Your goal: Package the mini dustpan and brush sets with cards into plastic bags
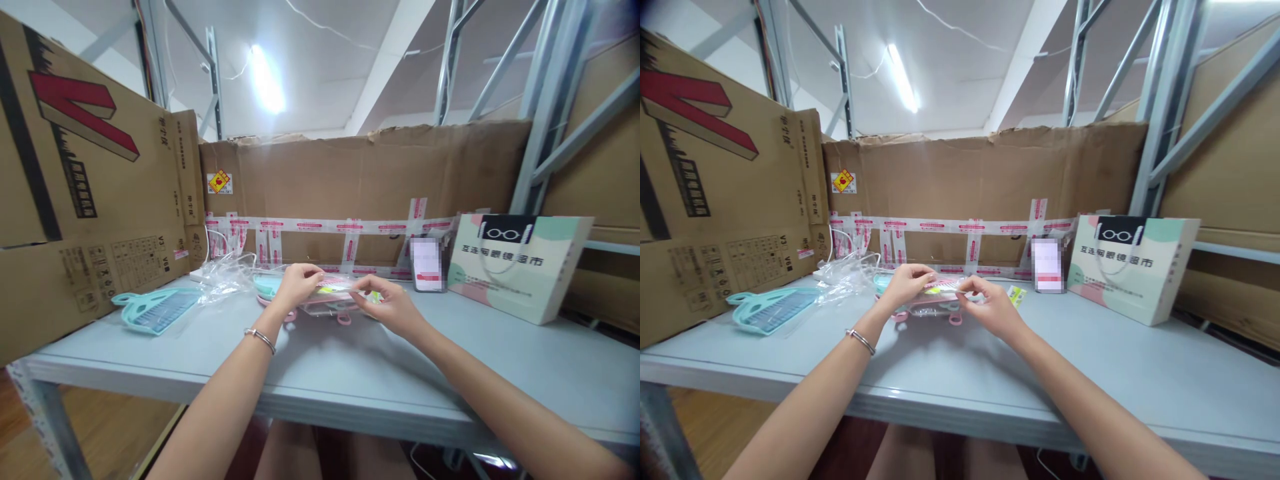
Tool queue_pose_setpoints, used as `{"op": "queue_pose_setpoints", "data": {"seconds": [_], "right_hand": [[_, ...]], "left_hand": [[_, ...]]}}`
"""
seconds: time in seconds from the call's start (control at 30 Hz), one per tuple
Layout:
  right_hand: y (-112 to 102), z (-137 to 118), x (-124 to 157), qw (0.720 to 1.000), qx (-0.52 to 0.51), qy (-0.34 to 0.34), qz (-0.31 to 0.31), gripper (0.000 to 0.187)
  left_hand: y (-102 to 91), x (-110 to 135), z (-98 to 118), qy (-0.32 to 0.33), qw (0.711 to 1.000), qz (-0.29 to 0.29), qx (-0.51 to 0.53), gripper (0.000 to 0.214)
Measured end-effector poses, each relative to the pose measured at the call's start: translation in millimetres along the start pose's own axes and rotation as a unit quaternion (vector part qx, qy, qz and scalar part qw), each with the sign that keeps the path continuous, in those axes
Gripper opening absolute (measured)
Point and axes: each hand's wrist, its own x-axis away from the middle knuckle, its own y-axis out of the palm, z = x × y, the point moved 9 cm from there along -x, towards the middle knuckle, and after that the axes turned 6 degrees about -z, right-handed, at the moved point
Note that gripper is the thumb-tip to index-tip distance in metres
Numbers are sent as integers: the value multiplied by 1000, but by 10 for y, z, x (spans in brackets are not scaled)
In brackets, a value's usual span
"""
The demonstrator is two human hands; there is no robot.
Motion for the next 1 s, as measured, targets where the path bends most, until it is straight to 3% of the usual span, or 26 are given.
{"op": "queue_pose_setpoints", "data": {"seconds": [0.13,0.23,0.33,0.47,0.67,0.77,0.87,0.93,1.0], "right_hand": [[69,92,-11,990,136,-35,-15,15],[105,6,-4,962,262,-70,9,22],[179,-120,-9,943,313,-115,4,20],[123,-83,-56,952,276,-132,16,26],[12,159,-44,937,346,-45,-5,33],[-14,-12,72,945,309,-109,-5,28],[82,-137,204,937,280,-205,-46,38],[93,-79,232,939,268,-213,-44,29],[51,53,210,958,220,-183,-26,15]], "left_hand": [[31,-12,-4,17,1000,-9,-7,19],[54,-27,-18,26,1000,-13,-10,20],[50,-25,-17,27,1000,-10,0,19],[29,-7,11,23,1000,-10,3,19],[26,3,13,17,1000,-14,1,17],[27,2,-2,9,1000,-14,4,17],[35,-4,-3,6,1000,-23,-1,18],[69,-1,11,7,998,-56,-6,21],[138,30,63,18,993,-120,-1,27]]}}
